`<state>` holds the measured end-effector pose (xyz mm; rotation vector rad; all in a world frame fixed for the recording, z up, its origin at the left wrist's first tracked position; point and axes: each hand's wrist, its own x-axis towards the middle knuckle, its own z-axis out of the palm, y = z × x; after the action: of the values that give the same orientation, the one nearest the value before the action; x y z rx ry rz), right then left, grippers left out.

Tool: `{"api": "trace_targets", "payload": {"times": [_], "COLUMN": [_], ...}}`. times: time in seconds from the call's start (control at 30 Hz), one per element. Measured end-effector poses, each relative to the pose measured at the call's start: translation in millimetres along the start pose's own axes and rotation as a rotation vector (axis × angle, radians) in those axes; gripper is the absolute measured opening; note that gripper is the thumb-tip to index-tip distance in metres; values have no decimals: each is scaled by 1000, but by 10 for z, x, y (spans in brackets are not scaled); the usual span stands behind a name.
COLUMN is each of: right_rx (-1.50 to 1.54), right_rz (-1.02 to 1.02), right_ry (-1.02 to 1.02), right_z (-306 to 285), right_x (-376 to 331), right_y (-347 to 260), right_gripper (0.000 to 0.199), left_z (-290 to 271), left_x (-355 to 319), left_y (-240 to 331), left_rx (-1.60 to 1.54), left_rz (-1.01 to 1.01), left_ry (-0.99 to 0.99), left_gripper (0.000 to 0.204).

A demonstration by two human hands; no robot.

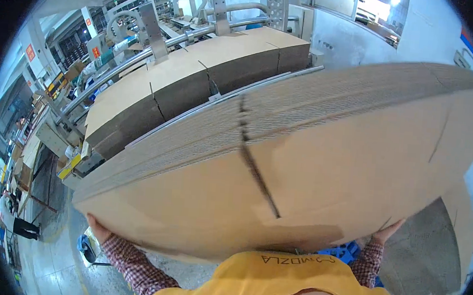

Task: Loading large cardboard sheets onto a processing machine.

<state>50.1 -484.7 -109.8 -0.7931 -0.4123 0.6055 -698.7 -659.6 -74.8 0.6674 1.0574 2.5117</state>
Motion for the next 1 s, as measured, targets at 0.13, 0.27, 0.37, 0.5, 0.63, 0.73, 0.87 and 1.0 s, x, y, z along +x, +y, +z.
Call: {"api": "trace_targets", "payload": {"times": [0.13,0.27,0.37,0.5,0.63,0.73,0.87,1.0], "right_rx": [10,6,124,256,152,71,-115,-228], "right_rz": [146,197,302,480,495,621,553,647], "right_ry": [-91,-164,-243,-416,-468,-439,-367,-380], "right_z": [462,1159,1762,2230,2938,3257,3400,3522], "right_x": [-722,-671,-792,-733,-1266,-1407,-1403,-1387], "right_y": [179,481,831,1681,1943,2124,2582,2804], "right_gripper": [66,67,62,60,59,56,52,45], "left_z": [-1005,-742,-687,-614,-658,-809,-1028,-1198], "left_x": [-190,-297,-89,383,926,1419,1974,2422], "left_y": [564,1206,1558,1958,2072,2065,1865,1649], "left_rx": [21,29,115,258,399,564,662,817], "left_rz": [44,116,152,168,190,157,90,-25], "left_ry": [219,398,422,436,368,304,191,76], "left_gripper": [52,57,60,61,64,65,63,58]}}
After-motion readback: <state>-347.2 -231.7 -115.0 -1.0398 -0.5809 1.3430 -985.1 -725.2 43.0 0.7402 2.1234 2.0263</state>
